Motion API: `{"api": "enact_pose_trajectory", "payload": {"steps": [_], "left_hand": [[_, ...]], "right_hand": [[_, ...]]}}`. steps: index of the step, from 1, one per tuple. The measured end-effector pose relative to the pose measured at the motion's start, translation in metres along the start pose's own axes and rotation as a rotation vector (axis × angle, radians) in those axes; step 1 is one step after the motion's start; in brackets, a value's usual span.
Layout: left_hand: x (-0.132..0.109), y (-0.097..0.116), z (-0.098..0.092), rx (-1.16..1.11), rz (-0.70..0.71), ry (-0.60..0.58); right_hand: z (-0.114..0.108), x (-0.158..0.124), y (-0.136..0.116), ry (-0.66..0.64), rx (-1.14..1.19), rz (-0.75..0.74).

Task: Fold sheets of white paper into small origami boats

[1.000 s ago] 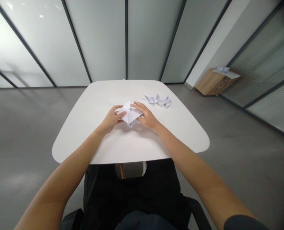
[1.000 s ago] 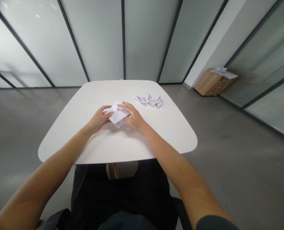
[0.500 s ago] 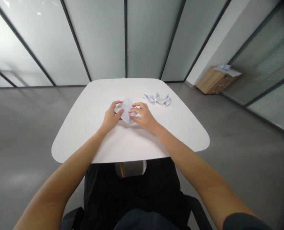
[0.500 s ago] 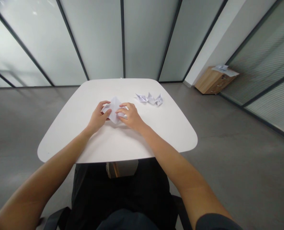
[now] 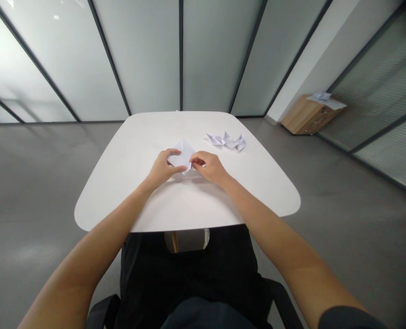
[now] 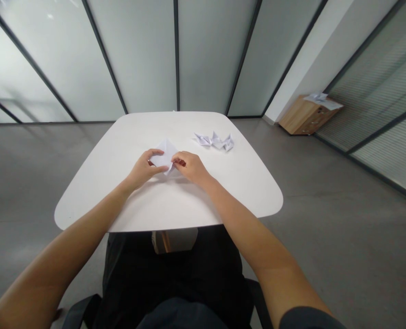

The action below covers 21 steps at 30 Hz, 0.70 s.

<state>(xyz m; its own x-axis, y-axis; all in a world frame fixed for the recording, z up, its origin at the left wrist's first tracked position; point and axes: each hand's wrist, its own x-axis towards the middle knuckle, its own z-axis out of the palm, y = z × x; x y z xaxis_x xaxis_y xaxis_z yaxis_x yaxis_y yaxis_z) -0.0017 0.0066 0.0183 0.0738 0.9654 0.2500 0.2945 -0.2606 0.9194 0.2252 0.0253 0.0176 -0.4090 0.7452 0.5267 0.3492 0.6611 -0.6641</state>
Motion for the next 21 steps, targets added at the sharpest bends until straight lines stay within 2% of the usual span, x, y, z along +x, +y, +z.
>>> {"api": "enact_pose_trajectory", "payload": {"steps": [10, 17, 21], "left_hand": [[0.002, -0.015, 0.005, 0.119, 0.127, 0.082], [0.0, -0.013, 0.007, 0.148, 0.109, 0.052], [0.0, -0.013, 0.008, 0.174, 0.095, 0.075]], "right_hand": [[0.0, -0.001, -0.005, -0.079, -0.034, -0.041], [0.001, 0.0, -0.004, -0.074, -0.049, -0.053], [0.001, 0.0, -0.001, -0.076, -0.041, -0.048]]}}
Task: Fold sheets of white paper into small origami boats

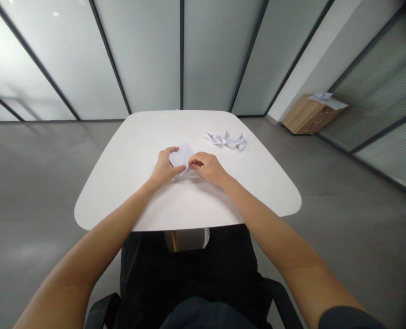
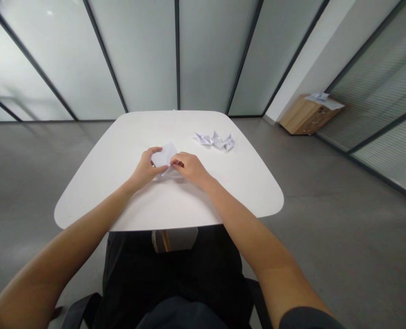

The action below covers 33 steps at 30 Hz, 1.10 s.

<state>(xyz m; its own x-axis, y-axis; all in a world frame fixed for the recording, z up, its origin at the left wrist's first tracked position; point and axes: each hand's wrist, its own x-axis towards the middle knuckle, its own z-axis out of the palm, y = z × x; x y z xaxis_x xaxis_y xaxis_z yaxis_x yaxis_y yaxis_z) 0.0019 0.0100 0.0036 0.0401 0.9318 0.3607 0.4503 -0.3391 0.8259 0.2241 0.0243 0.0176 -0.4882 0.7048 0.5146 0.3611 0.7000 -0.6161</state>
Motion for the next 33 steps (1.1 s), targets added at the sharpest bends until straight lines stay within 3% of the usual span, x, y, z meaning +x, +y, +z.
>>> {"api": "enact_pose_trajectory", "payload": {"steps": [6, 10, 22, 33], "left_hand": [[0.0019, -0.0024, 0.0013, 0.025, 0.051, 0.069], [0.0011, 0.0004, 0.0009, -0.035, 0.054, 0.05], [0.0039, -0.0009, 0.0018, 0.127, 0.088, 0.065], [0.0046, -0.0057, 0.0026, 0.043, 0.087, 0.041]], "right_hand": [[0.0001, -0.0004, -0.0011, -0.018, -0.035, -0.006], [0.0007, -0.0001, -0.0015, -0.036, -0.055, -0.021], [-0.0019, 0.0006, -0.0056, -0.025, -0.115, -0.048], [-0.0024, -0.0008, -0.0079, -0.017, -0.147, -0.037]]}}
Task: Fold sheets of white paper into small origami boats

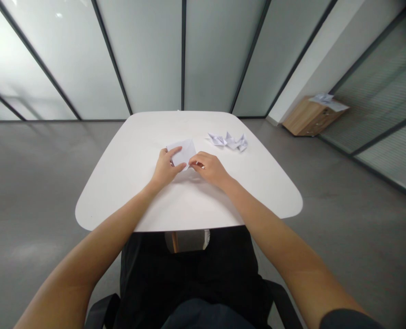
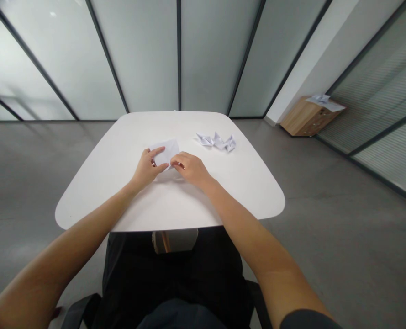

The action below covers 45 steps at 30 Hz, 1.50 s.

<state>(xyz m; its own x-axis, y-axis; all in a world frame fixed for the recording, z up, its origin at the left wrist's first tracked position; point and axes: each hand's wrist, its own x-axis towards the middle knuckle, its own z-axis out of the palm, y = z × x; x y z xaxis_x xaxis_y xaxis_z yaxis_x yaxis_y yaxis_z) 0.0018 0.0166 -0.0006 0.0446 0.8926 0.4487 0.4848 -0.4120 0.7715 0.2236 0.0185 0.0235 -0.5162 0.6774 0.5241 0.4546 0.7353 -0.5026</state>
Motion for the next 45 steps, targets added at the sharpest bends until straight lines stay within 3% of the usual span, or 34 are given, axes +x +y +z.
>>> {"api": "enact_pose_trajectory", "payload": {"steps": [15, 27, 32, 39, 45], "left_hand": [[-0.001, 0.002, -0.001, 0.039, 0.08, 0.1], [-0.005, 0.014, -0.005, 0.08, 0.053, 0.06], [-0.005, 0.012, -0.005, 0.094, 0.099, 0.04], [-0.007, 0.013, -0.003, 0.202, 0.269, -0.063], [-0.011, 0.02, -0.006, 0.264, 0.328, -0.035]], "right_hand": [[-0.003, 0.0, -0.007, -0.003, -0.019, -0.064], [-0.003, -0.001, -0.007, 0.003, -0.014, -0.06], [-0.005, -0.001, -0.015, -0.014, -0.024, 0.0], [-0.001, 0.009, -0.011, 0.107, -0.101, 0.169], [0.004, 0.013, -0.014, 0.105, -0.15, 0.216]]}}
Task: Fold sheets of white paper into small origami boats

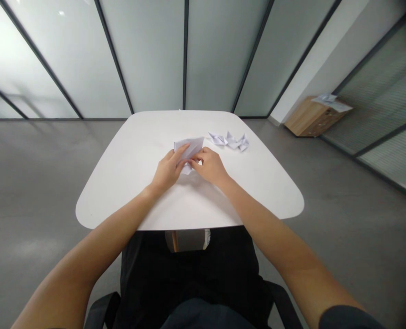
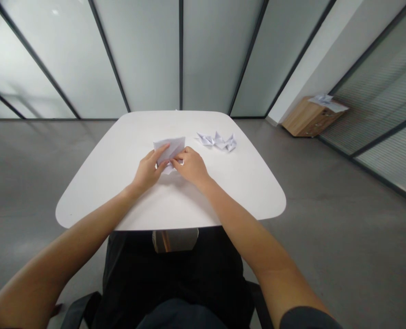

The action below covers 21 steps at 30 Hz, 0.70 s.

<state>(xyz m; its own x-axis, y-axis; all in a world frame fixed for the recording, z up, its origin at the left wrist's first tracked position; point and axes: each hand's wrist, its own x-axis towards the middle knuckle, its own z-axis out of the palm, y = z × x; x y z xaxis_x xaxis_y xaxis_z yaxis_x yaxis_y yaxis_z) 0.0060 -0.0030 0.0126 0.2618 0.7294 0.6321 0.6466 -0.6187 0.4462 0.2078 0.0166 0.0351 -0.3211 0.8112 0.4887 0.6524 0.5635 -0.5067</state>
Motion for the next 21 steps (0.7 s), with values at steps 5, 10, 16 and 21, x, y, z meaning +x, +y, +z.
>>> {"api": "enact_pose_trajectory", "payload": {"steps": [5, 10, 16, 21], "left_hand": [[-0.0029, 0.0006, -0.0008, 0.026, 0.019, 0.003], [-0.0033, 0.004, -0.0016, 0.008, 0.063, -0.04], [-0.0013, 0.0065, -0.0038, -0.015, 0.071, -0.051], [0.0002, 0.0061, -0.0055, -0.062, 0.104, -0.037]], "right_hand": [[0.0011, -0.0019, -0.0101, -0.089, -0.037, 0.09], [0.0011, 0.0001, -0.0081, -0.127, 0.038, 0.183], [0.0026, 0.0023, -0.004, -0.133, 0.156, 0.274], [0.0048, 0.0019, -0.0011, -0.142, 0.214, 0.315]]}}
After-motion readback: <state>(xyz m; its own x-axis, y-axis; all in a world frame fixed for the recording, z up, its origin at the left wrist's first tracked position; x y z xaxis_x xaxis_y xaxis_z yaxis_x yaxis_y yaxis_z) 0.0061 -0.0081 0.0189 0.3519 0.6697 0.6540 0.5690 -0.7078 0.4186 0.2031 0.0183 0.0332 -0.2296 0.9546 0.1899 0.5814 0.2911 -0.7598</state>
